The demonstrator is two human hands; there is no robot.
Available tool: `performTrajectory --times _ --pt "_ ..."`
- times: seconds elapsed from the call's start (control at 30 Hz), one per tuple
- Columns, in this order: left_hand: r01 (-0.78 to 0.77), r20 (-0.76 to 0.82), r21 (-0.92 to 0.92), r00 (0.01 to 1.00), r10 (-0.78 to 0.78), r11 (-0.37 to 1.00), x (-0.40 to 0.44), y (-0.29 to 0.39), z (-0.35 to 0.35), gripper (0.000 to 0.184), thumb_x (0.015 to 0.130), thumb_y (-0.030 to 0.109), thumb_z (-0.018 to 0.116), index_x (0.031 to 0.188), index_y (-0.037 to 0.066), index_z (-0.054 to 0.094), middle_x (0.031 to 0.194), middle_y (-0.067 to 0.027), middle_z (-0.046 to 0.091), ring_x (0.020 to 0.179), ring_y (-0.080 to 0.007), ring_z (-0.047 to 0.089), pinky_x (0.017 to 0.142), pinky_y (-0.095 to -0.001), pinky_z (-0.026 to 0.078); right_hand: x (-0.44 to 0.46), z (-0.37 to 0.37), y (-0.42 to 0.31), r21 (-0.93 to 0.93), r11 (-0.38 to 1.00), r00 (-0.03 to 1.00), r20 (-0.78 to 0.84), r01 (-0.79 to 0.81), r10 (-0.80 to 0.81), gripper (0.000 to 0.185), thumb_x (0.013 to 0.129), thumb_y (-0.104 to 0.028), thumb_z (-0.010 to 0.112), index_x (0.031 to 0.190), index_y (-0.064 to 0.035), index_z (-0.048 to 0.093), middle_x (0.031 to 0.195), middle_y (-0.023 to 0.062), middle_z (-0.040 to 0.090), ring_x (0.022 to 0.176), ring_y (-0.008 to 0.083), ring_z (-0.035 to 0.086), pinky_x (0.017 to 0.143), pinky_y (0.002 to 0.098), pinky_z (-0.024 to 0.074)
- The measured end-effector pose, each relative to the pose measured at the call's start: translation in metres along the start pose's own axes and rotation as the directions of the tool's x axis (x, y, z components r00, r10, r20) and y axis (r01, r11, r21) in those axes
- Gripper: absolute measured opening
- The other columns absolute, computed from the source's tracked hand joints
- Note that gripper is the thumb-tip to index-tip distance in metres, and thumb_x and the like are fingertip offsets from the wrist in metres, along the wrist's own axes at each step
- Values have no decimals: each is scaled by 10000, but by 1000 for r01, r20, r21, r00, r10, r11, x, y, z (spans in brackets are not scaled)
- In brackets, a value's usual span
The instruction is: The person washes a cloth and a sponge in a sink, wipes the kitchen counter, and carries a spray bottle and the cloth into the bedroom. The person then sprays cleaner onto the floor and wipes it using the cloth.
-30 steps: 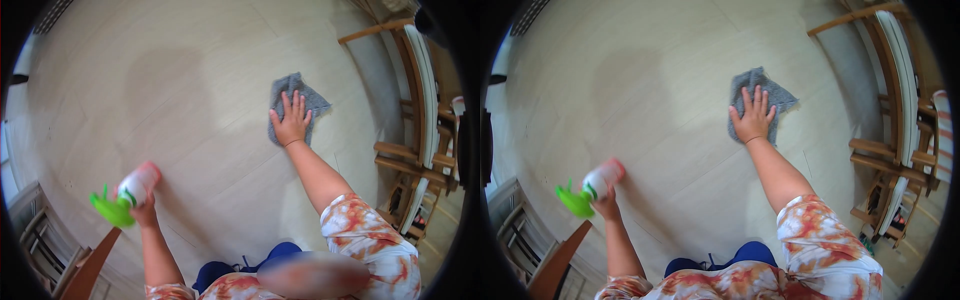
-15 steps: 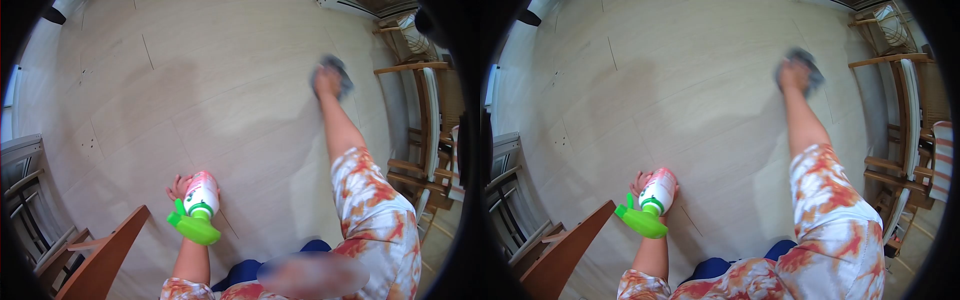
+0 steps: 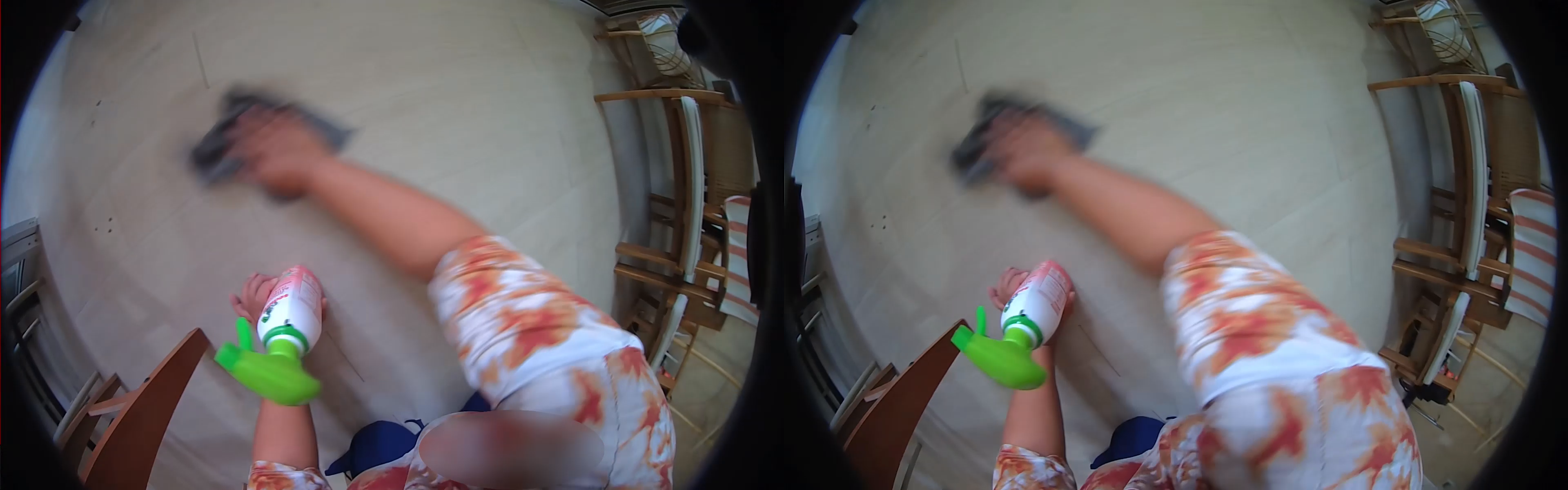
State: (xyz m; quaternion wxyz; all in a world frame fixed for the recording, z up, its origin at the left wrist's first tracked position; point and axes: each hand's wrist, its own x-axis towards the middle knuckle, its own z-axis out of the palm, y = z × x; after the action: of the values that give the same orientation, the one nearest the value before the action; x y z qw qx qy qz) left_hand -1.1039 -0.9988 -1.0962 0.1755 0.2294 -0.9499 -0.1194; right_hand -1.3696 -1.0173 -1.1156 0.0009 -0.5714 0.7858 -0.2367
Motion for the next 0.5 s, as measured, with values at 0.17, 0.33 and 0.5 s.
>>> performTrajectory --times 0.17,0.33,0.5 --pt "43 67 -44 997 -40 998 -5 3 4 761 659 632 736 1173 132 483 1164 -86 514 1238 -334 458 1103 -632 115 -214 -154 260 -415 680 796 -324 -605 511 418 976 -303 422 1302 -73 546 1364 201 512 1302 362 429 1119 478 287" --pt "-38 71 40 997 35 998 2 8 4 710 702 635 696 1139 105 515 1119 -87 543 1234 -338 472 1125 -588 123 -211 -134 263 -604 405 673 -317 -686 668 461 955 -304 390 1160 56 593 1283 251 543 1216 396 471 1076 497 326" --pt "-159 17 220 987 160 962 -22 -25 27 846 709 752 587 1197 64 527 1154 -108 548 1245 -344 452 1112 -527 202 -64 -16 -23 15 996 991 105 -87 85 508 940 -427 429 1380 -187 512 1560 91 298 1461 305 203 1173 542 117"
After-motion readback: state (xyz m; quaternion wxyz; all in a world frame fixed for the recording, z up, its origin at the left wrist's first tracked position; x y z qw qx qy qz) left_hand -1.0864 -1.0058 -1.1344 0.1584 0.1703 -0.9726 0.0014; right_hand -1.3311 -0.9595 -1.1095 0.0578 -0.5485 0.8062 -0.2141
